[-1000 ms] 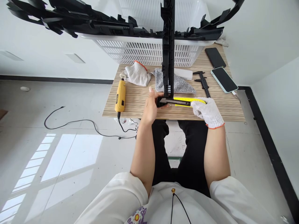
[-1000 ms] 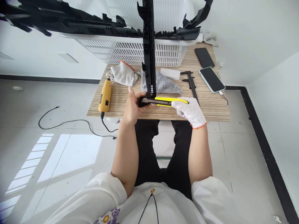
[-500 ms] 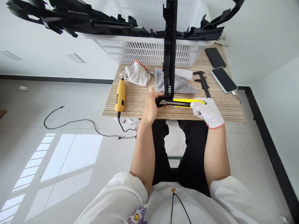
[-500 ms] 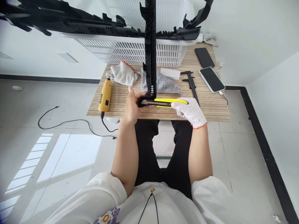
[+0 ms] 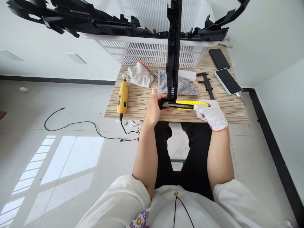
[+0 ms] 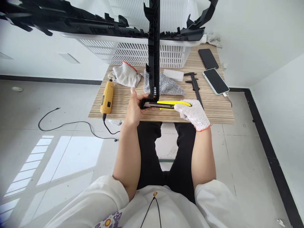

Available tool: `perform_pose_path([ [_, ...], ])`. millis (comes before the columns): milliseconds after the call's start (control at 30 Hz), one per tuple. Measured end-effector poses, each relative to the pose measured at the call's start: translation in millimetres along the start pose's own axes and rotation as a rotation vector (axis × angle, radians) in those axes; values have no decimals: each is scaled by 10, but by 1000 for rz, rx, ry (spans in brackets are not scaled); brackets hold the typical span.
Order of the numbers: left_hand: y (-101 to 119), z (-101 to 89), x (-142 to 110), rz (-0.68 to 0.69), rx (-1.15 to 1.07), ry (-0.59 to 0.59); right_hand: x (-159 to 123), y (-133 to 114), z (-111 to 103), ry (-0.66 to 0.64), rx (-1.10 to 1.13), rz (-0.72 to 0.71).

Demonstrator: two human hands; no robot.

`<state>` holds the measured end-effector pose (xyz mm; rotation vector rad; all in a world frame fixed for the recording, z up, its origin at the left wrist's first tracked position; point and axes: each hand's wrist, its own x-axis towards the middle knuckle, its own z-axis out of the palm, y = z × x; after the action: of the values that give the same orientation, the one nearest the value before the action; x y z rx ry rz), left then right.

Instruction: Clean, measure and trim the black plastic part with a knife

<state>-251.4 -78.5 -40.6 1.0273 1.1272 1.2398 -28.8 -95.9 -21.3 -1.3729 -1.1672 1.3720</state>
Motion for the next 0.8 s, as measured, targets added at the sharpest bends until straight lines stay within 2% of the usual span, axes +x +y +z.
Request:
perform_pose_path([
  [100, 0, -8, -2, -8, 20, -1, 3, 6, -7, 62, 25, -7],
  [267, -15, -22, 4, 8, 38, 25, 3, 14, -15, -30, -41, 35],
  [400, -5, -12, 1, -6, 15, -4, 10, 26, -21, 66, 9, 3],
  [533, 2, -10, -2, 0, 44, 0, 16, 31, -24, -30, -41, 31],
  [667, -4, -14, -6, 13, 11, -21, 17, 19, -10, 94, 40, 3],
  [700, -5, -15, -8, 16, 4, -25, 14, 13, -7, 92, 38, 3],
  [800, 0, -14, -15, 5, 12, -14, -3, 0, -7, -18, -20, 20],
])
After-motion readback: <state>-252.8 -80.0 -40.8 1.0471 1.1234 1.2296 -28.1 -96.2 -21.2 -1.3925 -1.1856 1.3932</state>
